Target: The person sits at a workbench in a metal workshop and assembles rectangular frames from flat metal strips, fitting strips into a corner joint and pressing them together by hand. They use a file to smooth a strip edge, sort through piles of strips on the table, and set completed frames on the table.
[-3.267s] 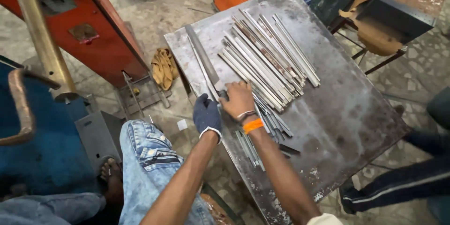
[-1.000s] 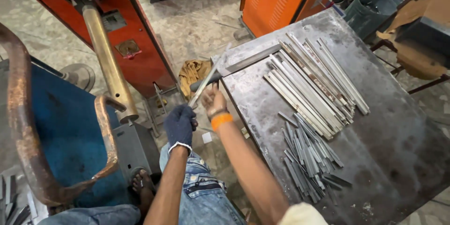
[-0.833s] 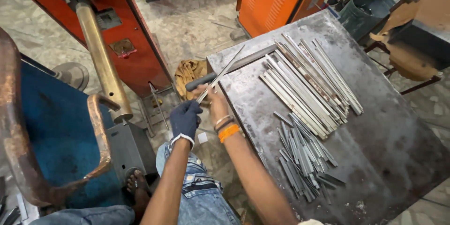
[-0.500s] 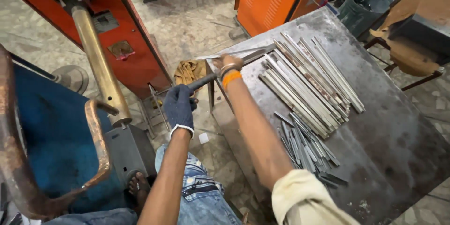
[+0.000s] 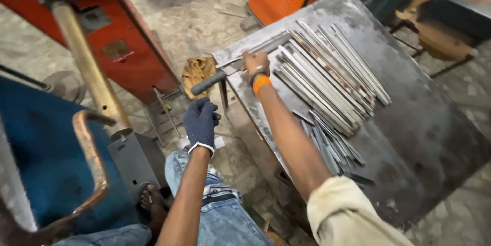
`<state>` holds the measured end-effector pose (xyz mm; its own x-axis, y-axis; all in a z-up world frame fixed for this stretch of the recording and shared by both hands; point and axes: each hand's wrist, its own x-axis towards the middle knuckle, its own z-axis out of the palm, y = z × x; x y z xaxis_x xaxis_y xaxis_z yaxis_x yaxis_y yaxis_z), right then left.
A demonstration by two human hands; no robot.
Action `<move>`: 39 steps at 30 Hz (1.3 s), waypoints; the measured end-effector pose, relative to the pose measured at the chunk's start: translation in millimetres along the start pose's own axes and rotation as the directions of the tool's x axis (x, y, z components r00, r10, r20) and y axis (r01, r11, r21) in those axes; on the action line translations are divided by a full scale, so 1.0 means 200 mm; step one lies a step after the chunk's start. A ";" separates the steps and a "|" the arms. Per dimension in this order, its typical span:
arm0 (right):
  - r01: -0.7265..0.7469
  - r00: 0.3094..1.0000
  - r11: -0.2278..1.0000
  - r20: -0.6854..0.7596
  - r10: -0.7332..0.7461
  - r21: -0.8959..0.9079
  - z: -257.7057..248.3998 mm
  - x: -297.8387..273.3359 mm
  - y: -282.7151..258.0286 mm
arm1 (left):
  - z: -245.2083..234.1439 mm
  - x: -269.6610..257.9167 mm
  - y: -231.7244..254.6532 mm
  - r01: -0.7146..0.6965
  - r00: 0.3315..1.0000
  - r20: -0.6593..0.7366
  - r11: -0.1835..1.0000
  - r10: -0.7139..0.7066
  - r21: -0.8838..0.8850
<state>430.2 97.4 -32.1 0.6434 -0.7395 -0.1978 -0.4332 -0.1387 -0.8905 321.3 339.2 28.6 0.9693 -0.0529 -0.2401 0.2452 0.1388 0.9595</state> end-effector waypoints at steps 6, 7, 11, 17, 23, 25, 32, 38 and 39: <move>0.504 0.862 0.861 -0.016 -0.506 -0.073 -0.80 -0.88 0.17 | 0.16 -0.26 0.03 -0.366 0.930 0.226 0.792 0.290 0.490; 0.495 0.866 0.865 -0.025 -0.499 -0.083 -0.96 -0.98 0.24 | 0.21 -0.32 0.02 -0.365 0.930 0.238 0.795 0.282 0.485; 0.409 0.851 0.754 -0.082 -0.518 -0.514 -1.51 -1.32 0.50 | 0.38 -0.62 0.01 -0.677 0.721 0.621 0.501 0.307 0.539; 0.373 0.853 0.656 -0.036 -0.521 -0.656 -1.72 -1.35 1.01 | 0.55 -1.09 -0.20 -0.814 0.532 0.845 0.242 -0.054 0.528; 0.329 0.866 0.694 -0.089 -0.492 -0.640 -1.50 -1.35 1.03 | 0.61 -1.18 -0.50 -0.767 0.610 0.784 0.333 0.115 0.548; 0.344 0.869 0.759 -0.119 -0.480 -0.553 -1.46 -1.33 0.98 | 0.63 -1.16 -0.54 -0.813 0.574 0.765 0.312 0.292 0.491; 0.495 0.833 0.789 -0.057 -0.550 -0.364 -1.27 -1.19 0.82 | 0.59 -0.92 -0.45 -0.760 0.645 0.713 0.322 0.274 0.564; 0.565 0.768 0.723 -0.065 -0.637 -0.398 -1.14 -1.00 0.71 | 0.59 -0.59 -0.51 -0.818 0.575 0.760 0.178 0.303 0.547; 0.567 0.745 0.692 -0.080 -0.662 -0.446 -1.12 -0.97 0.71 | 0.60 -0.55 -0.51 -0.822 0.568 0.777 0.130 0.273 0.555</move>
<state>102.8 73.8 -27.7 0.7161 -0.5118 0.4746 -0.2167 -0.8094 -0.5458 187.0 212.8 -25.3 0.6035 -0.7604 0.2400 -0.7744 -0.4872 0.4037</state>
